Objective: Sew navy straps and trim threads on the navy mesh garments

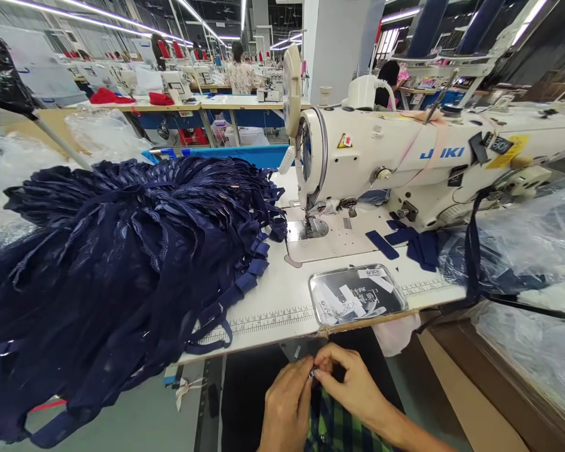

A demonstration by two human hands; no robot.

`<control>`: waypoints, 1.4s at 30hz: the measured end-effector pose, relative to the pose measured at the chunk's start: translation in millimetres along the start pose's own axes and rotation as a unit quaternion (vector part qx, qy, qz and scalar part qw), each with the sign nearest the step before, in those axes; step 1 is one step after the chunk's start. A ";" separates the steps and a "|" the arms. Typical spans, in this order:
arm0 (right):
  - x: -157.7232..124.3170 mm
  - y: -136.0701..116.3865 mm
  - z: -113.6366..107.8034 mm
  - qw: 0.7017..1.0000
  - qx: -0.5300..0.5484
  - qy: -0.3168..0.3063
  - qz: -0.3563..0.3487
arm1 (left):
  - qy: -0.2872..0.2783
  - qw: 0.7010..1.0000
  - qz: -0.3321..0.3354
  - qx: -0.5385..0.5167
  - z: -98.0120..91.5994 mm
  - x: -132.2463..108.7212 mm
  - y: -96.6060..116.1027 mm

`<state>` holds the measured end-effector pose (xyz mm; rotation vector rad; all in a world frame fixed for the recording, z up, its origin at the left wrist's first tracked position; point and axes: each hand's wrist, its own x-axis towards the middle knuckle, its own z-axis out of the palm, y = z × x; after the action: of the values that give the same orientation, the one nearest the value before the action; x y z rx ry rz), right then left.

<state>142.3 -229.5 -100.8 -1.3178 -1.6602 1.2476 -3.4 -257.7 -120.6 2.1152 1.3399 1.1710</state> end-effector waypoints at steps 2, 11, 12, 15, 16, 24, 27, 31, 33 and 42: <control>1.1 1.5 -1.4 1.000 -0.005 -0.012 -0.001 | -0.010 1.000 0.008 0.012 -0.5 -0.6 0.0; 6.8 -0.7 -8.7 0.997 0.001 -0.075 0.018 | -0.052 0.998 0.021 0.035 -5.7 3.3 1.5; 7.7 -1.3 -9.8 0.996 0.001 -0.087 0.023 | -0.064 0.997 0.019 0.039 -6.3 4.1 2.1; 10.2 -2.3 -12.6 0.992 0.002 -0.122 0.040 | -0.095 0.994 0.012 0.049 -7.6 6.6 4.4; 11.1 -2.2 -13.4 0.990 0.003 -0.132 0.046 | -0.101 0.993 0.012 0.052 -8.0 7.5 5.3; 17.3 1.3 -17.5 0.974 0.030 -0.203 0.094 | -0.145 0.988 -0.010 0.053 -10.8 11.5 8.9; 19.2 2.6 -18.5 0.967 0.041 -0.226 0.108 | -0.164 0.985 -0.027 0.047 -10.9 10.3 9.4; 21.4 6.2 -19.4 0.959 0.052 -0.253 0.120 | -0.182 0.982 -0.030 0.042 -10.4 9.9 9.9; 22.2 8.6 -19.6 0.955 0.056 -0.263 0.122 | -0.184 0.982 -0.031 0.044 -10.2 10.4 10.0; 22.1 8.9 -21.4 0.955 0.060 -0.268 0.110 | -0.195 0.978 -0.068 0.011 -10.3 11.2 10.7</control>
<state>158.7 -202.1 -103.6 -1.1769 -1.7832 1.9411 -3.5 -254.2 -102.4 2.0904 1.2884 0.6450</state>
